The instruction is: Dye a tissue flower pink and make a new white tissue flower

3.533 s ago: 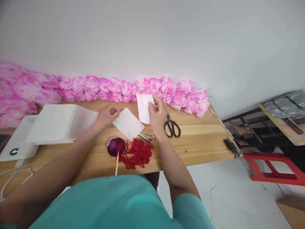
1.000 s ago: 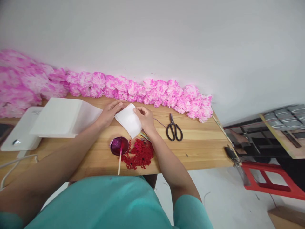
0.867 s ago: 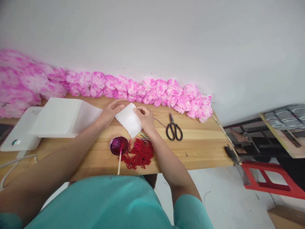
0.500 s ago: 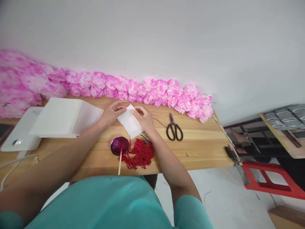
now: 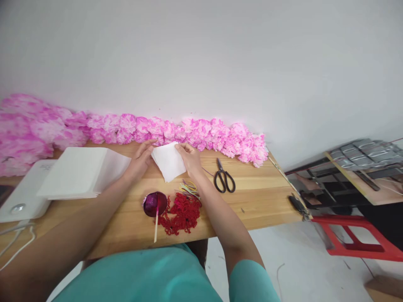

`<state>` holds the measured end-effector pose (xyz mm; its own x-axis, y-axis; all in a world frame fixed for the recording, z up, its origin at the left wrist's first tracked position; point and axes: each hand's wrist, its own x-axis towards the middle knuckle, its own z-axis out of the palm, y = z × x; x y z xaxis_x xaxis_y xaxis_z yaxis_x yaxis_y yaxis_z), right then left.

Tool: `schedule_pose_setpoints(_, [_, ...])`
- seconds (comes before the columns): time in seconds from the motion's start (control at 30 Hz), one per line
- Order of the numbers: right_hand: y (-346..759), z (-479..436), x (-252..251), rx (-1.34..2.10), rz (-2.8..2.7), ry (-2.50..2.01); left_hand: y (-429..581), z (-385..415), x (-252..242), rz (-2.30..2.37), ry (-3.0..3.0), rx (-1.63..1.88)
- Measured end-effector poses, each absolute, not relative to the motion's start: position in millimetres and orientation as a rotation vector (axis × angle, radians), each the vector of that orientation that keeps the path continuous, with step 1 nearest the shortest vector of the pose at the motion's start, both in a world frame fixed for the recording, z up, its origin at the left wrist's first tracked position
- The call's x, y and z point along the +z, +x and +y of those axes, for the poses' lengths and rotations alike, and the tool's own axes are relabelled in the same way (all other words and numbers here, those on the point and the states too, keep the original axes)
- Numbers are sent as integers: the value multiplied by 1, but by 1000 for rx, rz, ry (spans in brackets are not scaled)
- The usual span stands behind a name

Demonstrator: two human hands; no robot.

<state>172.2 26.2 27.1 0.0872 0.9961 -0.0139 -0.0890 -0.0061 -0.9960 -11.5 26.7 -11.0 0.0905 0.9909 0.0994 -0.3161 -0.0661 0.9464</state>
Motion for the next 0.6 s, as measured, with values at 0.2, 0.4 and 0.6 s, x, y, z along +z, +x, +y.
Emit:
schedule_pose_setpoints(0.2, [174,29,18,1182,-913,-1151,-10,27,-9,767,971,1377])
schedule_pose_setpoints(0.4, [176,28,14,1173,-924,-1142,-7,27,-7,859,1073,1409])
schedule_pose_setpoints(0.6, [176,25,14,1169,-982,-1125,-6,28,-9,935,1078,1444])
